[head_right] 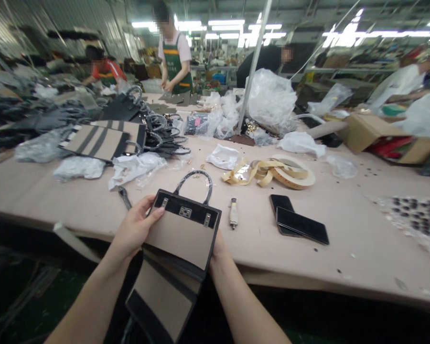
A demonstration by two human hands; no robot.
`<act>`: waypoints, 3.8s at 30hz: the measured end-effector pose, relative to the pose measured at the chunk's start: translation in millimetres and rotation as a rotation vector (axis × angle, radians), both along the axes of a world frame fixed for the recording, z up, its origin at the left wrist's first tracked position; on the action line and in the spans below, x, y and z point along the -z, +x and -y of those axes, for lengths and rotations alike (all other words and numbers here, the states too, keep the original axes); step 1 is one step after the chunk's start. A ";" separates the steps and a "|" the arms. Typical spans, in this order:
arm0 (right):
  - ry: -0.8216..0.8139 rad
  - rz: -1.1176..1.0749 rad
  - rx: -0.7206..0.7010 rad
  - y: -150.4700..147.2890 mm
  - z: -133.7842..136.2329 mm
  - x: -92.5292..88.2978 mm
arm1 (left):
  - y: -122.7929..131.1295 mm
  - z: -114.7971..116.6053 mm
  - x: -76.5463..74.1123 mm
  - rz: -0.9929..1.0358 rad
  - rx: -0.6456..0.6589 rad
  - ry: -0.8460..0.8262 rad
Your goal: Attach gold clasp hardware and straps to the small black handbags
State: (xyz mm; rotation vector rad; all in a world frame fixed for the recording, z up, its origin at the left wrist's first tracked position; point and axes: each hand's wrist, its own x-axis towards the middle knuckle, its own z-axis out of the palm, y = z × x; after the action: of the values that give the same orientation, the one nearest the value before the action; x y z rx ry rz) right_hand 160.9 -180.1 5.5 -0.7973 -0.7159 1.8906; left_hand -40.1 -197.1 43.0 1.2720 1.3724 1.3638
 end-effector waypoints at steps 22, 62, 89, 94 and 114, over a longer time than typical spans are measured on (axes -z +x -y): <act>0.304 0.595 0.188 24.2 -86.7 -29.4 | -54.9 -85.0 -34.9 -1.221 0.087 0.108; 1.177 1.676 0.489 219.7 -144.3 10.4 | 168.5 -136.7 4.7 -0.688 0.292 0.502; 0.981 1.643 0.288 228.9 -146.6 -50.7 | 189.3 -184.6 32.5 -1.094 0.307 0.244; 1.020 1.454 0.441 227.3 -97.9 -36.7 | 211.5 -168.1 21.0 -0.744 0.429 0.548; 0.289 1.305 1.473 347.5 -67.1 30.2 | 147.7 -158.2 44.0 -1.331 0.354 0.695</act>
State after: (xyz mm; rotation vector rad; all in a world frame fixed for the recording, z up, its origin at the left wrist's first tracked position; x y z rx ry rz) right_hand 508.4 -113.0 -24.8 -1.6732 -0.7087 -0.1929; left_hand 107.6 -38.9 -1.0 3.0390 1.2886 0.6444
